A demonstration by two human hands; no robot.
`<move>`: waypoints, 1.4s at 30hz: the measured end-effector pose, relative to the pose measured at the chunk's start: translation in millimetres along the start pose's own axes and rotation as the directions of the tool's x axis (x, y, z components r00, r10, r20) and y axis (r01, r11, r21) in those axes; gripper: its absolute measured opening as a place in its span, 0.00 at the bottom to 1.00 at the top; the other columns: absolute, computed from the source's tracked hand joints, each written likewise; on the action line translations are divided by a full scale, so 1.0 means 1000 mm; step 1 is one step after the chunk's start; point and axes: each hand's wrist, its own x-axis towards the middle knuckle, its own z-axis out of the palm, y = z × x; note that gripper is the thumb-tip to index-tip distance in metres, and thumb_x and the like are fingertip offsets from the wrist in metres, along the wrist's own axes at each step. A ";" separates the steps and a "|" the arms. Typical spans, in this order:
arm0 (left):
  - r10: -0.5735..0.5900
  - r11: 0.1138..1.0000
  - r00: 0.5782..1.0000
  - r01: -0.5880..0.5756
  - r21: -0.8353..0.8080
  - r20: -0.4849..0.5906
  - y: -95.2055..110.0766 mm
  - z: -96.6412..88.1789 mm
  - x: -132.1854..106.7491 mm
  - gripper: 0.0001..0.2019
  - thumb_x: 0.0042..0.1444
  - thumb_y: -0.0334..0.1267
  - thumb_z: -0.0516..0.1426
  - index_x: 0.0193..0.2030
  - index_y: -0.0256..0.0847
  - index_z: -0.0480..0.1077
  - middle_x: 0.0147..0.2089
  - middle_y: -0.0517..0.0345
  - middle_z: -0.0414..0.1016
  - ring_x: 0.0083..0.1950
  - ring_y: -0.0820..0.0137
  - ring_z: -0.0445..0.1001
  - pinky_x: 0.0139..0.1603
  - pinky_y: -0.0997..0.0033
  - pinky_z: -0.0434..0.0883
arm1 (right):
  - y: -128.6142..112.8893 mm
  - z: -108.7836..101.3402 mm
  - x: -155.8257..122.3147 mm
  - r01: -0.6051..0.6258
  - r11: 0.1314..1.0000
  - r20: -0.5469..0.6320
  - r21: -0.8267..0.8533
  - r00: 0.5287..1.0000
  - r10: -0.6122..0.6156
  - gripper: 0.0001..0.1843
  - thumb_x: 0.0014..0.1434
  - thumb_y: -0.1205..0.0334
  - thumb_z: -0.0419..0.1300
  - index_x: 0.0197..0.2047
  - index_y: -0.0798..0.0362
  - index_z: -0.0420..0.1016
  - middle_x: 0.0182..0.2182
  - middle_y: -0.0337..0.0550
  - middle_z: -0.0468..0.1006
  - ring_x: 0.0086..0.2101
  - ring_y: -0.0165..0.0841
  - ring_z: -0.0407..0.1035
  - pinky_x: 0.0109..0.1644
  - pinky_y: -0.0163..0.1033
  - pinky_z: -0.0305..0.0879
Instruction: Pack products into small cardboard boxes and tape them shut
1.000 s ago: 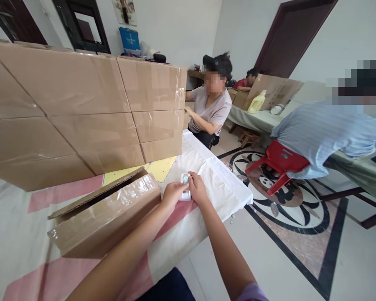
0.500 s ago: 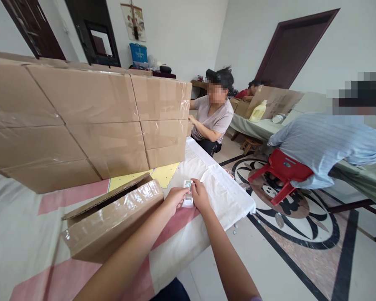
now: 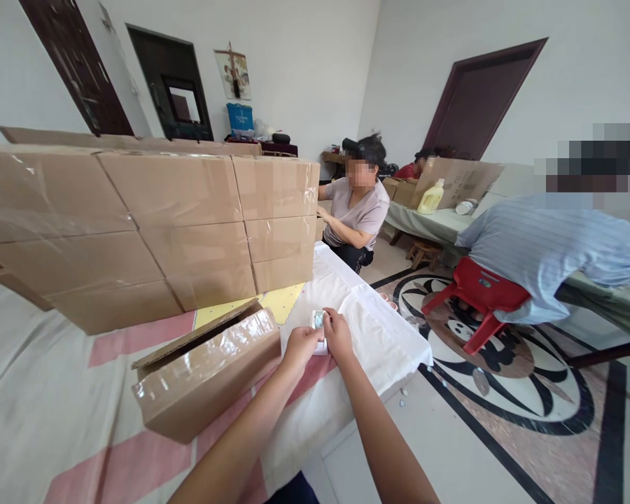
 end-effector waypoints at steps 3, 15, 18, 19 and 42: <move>0.050 0.999 0.999 -0.050 0.020 -0.004 -0.010 -0.002 -0.008 0.13 0.46 0.36 0.63 0.16 0.40 0.66 0.16 0.65 0.57 0.21 0.75 0.57 0.26 0.72 0.53 | 0.001 0.001 0.001 0.007 1.000 -0.012 0.005 1.000 -0.007 0.23 0.70 0.52 0.46 0.55 0.51 0.77 0.45 0.52 0.82 0.48 0.45 0.72 0.52 0.47 0.67; 0.171 0.981 0.985 -0.169 0.100 -0.017 -0.046 -0.003 -0.016 0.15 0.52 0.41 0.57 0.19 0.43 0.59 0.19 0.65 0.58 0.25 0.71 0.59 0.30 0.72 0.54 | 0.005 0.002 0.002 0.032 0.999 -0.042 0.033 0.999 -0.031 0.22 0.69 0.49 0.48 0.52 0.49 0.78 0.44 0.50 0.82 0.48 0.45 0.73 0.52 0.46 0.67; 0.221 0.970 0.975 -0.218 0.111 -0.012 -0.051 -0.004 -0.014 0.15 0.52 0.41 0.57 0.19 0.43 0.58 0.20 0.64 0.60 0.27 0.70 0.61 0.31 0.71 0.55 | 0.007 0.003 0.003 0.044 0.998 -0.038 0.039 0.998 -0.043 0.22 0.69 0.48 0.47 0.52 0.49 0.78 0.43 0.50 0.82 0.47 0.46 0.74 0.52 0.48 0.68; 0.230 0.967 0.973 -0.228 0.110 -0.009 -0.052 -0.003 -0.013 0.15 0.52 0.42 0.57 0.19 0.44 0.58 0.20 0.64 0.60 0.27 0.69 0.61 0.31 0.71 0.55 | 0.008 0.003 0.003 0.048 0.998 -0.034 0.040 0.998 -0.046 0.23 0.69 0.48 0.47 0.52 0.49 0.78 0.43 0.51 0.82 0.47 0.47 0.74 0.52 0.49 0.67; 0.254 0.948 0.967 -0.242 0.209 -0.032 -0.055 -0.004 -0.027 0.14 0.61 0.45 0.52 0.27 0.43 0.64 0.28 0.59 0.74 0.32 0.67 0.71 0.34 0.71 0.59 | 0.010 -0.003 0.005 0.019 0.994 0.075 0.109 0.997 -0.028 0.25 0.61 0.45 0.58 0.55 0.51 0.74 0.49 0.50 0.79 0.47 0.43 0.72 0.55 0.48 0.66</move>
